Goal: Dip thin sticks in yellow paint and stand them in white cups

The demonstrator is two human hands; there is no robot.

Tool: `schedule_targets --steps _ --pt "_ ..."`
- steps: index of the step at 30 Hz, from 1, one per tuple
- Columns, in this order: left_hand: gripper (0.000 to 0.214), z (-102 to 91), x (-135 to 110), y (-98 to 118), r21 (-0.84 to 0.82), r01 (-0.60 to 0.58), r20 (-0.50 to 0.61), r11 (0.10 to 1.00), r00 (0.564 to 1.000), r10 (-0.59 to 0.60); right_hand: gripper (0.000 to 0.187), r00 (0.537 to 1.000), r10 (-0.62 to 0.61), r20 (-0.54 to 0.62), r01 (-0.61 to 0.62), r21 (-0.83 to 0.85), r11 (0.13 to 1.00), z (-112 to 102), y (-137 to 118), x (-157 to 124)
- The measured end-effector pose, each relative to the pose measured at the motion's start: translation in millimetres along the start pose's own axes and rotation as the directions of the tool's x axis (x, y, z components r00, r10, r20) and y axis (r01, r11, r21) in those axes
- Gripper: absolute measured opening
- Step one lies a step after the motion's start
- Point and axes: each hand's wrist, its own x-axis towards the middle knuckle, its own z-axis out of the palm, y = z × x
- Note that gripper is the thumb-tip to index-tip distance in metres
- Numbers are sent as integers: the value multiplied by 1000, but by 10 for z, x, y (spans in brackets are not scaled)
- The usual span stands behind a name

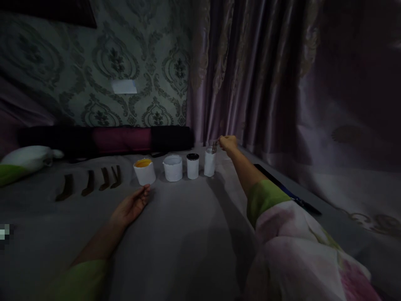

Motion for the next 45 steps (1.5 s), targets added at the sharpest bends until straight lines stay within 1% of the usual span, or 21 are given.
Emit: schedule_targets --steps 5,13,21,24,27,33,45 --pt "19 2 1 2 7 -9 1 1000 1000 9 16 998 -49 -49 50 22 999 -37 -26 -6" --pt "19 -37 24 0 17 -16 20 1000 1000 16 21 996 -44 -81 51 86 995 -104 -50 -71" --pt "18 -9 2 4 11 -16 9 1000 1000 16 19 996 -18 -82 29 138 990 -151 -67 -151" --pt "17 9 -13 9 -16 7 -4 1000 1000 -7 19 997 -15 -71 28 190 981 -170 -69 -185" --pt "17 12 -17 11 -14 5 -16 1000 1000 -5 20 998 -10 -63 25 242 970 -191 -61 -215" --pt "19 -4 -2 8 18 -18 10 1000 1000 18 19 999 11 -41 3 323 946 -224 -23 -281" --pt "20 9 -9 7 29 -24 12 999 1000 23 19 999 41 20 -45 363 931 -239 33 -421"
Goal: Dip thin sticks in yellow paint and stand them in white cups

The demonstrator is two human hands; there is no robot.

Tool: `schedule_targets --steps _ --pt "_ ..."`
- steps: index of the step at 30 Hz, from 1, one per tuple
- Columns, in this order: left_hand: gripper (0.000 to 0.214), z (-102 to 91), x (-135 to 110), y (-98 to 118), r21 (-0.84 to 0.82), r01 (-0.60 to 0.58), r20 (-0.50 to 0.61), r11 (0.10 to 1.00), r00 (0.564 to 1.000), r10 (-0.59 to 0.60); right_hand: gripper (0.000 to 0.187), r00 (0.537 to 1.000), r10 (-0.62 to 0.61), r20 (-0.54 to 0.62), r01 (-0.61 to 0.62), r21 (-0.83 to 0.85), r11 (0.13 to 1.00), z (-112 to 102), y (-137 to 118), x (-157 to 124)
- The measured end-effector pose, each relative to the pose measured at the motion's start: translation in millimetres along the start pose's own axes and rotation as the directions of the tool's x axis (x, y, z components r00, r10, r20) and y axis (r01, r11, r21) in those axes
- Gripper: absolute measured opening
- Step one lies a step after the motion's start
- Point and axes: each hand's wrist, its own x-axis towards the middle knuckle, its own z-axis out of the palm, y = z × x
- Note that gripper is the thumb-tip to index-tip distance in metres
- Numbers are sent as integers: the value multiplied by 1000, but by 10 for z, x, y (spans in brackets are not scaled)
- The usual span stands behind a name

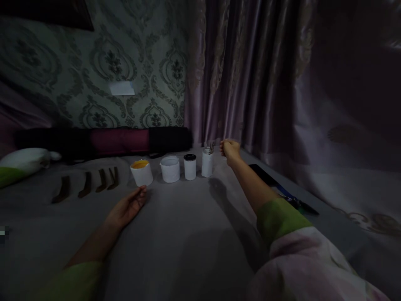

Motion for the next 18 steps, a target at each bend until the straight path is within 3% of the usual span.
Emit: schedule_targets --steps 9,18 --pt "20 -36 16 -7 -1 -5 0 1000 1000 5 18 996 44 76 -47 34 998 60 161 -217" --pt "19 -74 55 -18 0 -7 16 1000 1000 7 16 969 150 198 -153 -1 988 264 392 -572"
